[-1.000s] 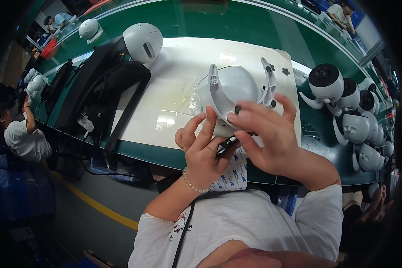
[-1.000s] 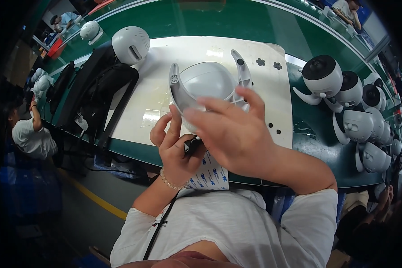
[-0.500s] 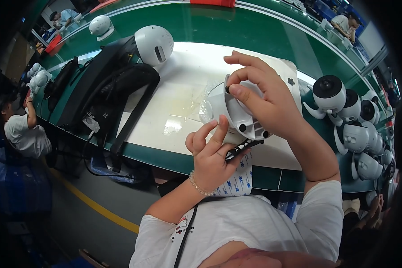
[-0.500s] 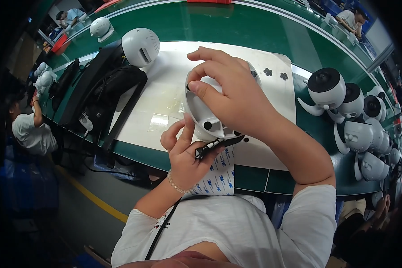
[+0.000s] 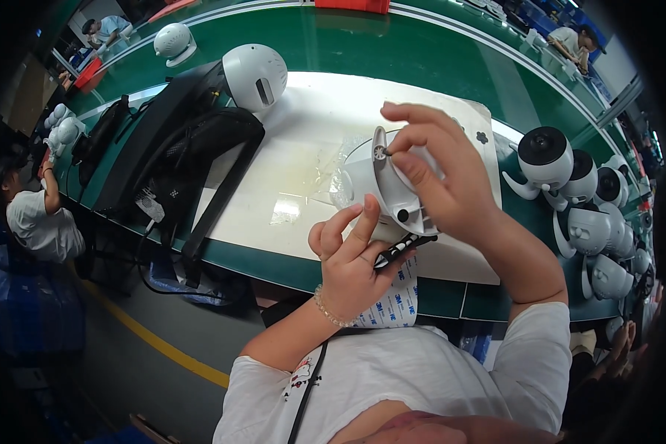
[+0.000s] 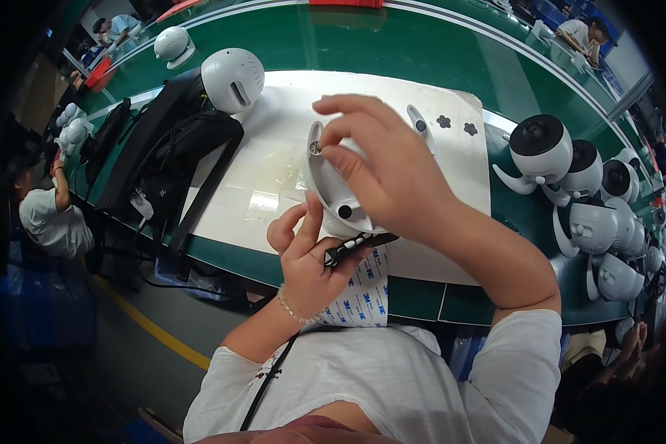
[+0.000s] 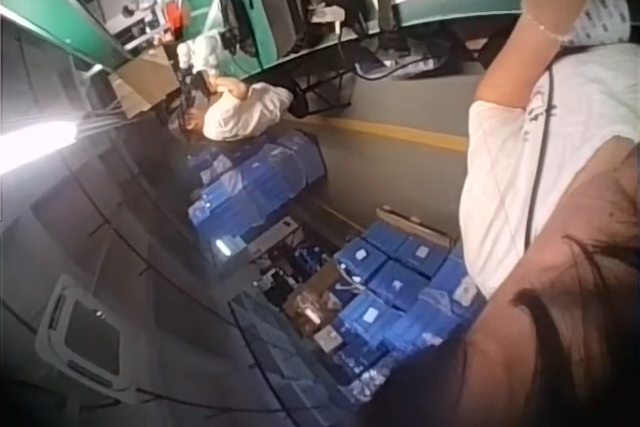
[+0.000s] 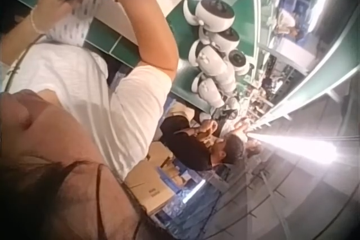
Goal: Assemble camera housing units by inserting small black components into the base.
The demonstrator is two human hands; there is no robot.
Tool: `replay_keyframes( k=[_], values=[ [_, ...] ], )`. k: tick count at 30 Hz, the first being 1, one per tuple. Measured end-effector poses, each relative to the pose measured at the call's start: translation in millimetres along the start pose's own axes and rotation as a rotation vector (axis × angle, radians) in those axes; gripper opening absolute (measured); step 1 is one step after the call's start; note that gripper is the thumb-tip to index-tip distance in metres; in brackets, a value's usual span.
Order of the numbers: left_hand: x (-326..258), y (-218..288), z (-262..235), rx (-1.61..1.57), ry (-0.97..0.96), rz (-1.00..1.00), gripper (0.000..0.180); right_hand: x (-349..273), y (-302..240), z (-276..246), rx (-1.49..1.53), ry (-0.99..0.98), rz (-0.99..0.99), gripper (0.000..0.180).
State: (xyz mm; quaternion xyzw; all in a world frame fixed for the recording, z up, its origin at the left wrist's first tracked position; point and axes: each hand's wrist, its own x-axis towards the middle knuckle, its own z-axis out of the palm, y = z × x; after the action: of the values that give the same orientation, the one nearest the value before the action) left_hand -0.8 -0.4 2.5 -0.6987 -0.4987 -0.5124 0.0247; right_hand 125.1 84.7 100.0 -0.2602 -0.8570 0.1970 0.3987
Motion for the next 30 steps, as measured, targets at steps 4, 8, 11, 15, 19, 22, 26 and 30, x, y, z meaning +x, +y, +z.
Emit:
replay_keyframes(
  k=[4, 8, 11, 15, 19, 22, 26, 30],
  values=[
    [0.2, 1.0, 0.2, -0.005, -0.004, -0.001, 0.019, 7.3, 0.2, -5.2, 0.205, -0.084, 0.186, 0.012],
    [0.9, 0.7, 0.1, -0.018, -0.008, -0.010, 0.019, 12.2, -1.1, -2.9, 0.150, -0.084, 0.224, 0.011],
    [1.2, 0.8, -0.7, -0.015, -0.007, -0.011, 0.019, 8.9, 0.1, 5.4, -0.126, -0.022, 0.073, 0.011],
    [0.7, 0.4, -0.2, -0.011, -0.015, 0.004, 0.019, 7.8, 3.7, 1.7, 0.172, -0.006, 0.125, 0.011],
    [1.1, 0.3, -0.5, -0.015, -0.009, -0.008, 0.018, 9.2, 2.5, 1.6, 0.132, -0.035, 0.120, 0.010],
    [0.8, 0.5, -0.1, -0.018, -0.012, -0.020, 0.018, 7.5, 3.1, 4.1, -0.072, 0.022, -0.010, 0.009],
    [0.0, 0.6, 0.1, -0.003, -0.009, -0.008, 0.019, 6.0, 3.6, 8.9, -0.201, 0.122, -0.118, 0.010],
    [-0.6, 1.6, 1.9, -0.011, 0.000, -0.006, 0.019, 4.0, 2.3, 3.9, -0.322, 0.144, -0.251, 0.012]
  ],
)
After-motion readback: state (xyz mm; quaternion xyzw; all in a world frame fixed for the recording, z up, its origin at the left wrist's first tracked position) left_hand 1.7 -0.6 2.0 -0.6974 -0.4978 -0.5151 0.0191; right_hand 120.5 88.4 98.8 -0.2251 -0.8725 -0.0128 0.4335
